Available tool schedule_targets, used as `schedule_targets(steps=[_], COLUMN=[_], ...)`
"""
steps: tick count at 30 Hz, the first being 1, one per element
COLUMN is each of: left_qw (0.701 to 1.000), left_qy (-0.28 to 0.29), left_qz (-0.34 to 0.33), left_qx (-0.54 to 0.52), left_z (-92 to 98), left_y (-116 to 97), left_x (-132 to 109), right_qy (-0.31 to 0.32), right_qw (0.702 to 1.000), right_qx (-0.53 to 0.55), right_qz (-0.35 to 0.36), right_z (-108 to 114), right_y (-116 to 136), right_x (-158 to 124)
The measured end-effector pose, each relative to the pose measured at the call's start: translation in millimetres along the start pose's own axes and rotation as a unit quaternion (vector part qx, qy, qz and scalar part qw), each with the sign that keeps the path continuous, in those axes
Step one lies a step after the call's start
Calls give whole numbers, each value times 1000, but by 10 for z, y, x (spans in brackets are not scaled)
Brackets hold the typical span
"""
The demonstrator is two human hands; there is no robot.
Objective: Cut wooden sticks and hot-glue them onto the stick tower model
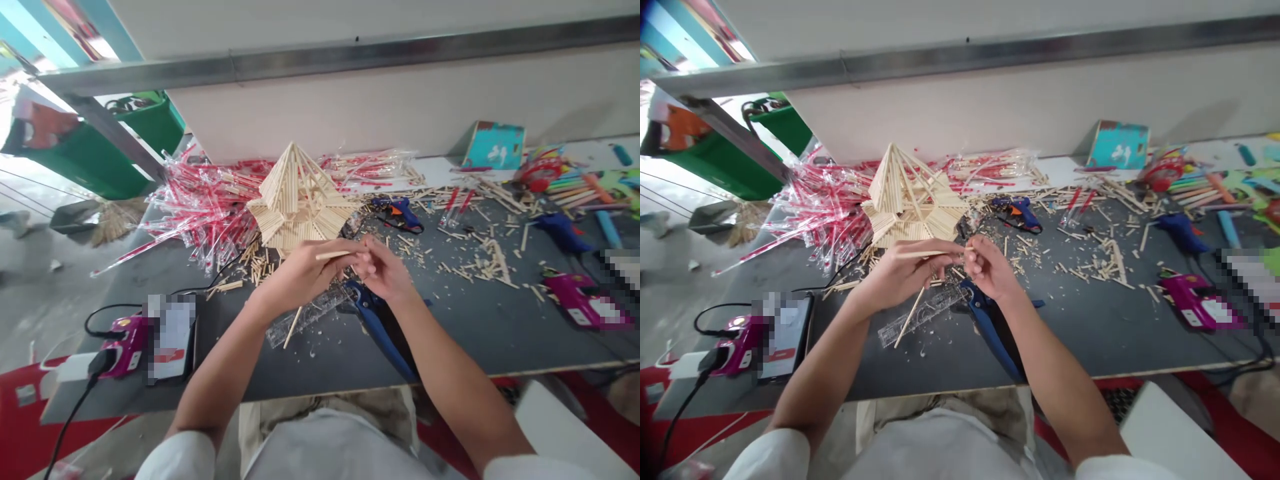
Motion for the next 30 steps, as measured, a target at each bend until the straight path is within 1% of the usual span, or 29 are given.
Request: schedule_targets(steps=[2,4,6,8,11,16,19,21,23,25,27,30], left_qw=[999,999,998,995,986,976,974,974,973,974,976,979], left_qy=[-35,-47,-62,-78,-95,-104,-93,-75,-58,-37,-9,31], left_qz=[18,12,17,58,137,188,207,215,223,223,211,187], left_qx=[-12,-12,-16,-20,-32,-38,-24,-10,1,18,45,75], left_z=[67,118,183,237,261,272,339,393,451,503,538,547], left_y=[53,55,74,155,309,429,481,511,533,525,476,380], left_x=[-5,-1,-5,-34,-108,-180,-224,-255,-284,-300,-297,-286], right_qy=[20,34,33,15,-24,-84,-108,-124,-136,-133,-120,-106], right_qw=[999,997,992,986,973,934,901,872,840,813,795,778], right_qx=[-32,-72,-118,-164,-226,-330,-398,-445,-488,-519,-538,-554], right_qz=[-13,-25,-24,-2,45,112,138,163,197,229,253,276], right_z=[-70,-126,-155,-155,-129,-73,-45,-40,-63,-113,-172,-239], right_y=[-68,-149,-208,-216,-157,-47,-22,30,112,191,241,258], right_x=[-16,-26,-28,-24,-20,-35,-57,-86,-124,-157,-180,-199])
Point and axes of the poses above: each hand's wrist, its own x-axis towards the middle knuckle, its own z-axis out of the back of the hand, y = z × x, the point moved 9 cm from there along x, towards the middle knuckle, and after that the axes turned 10 degrees about -z, right-handed, at the moved point
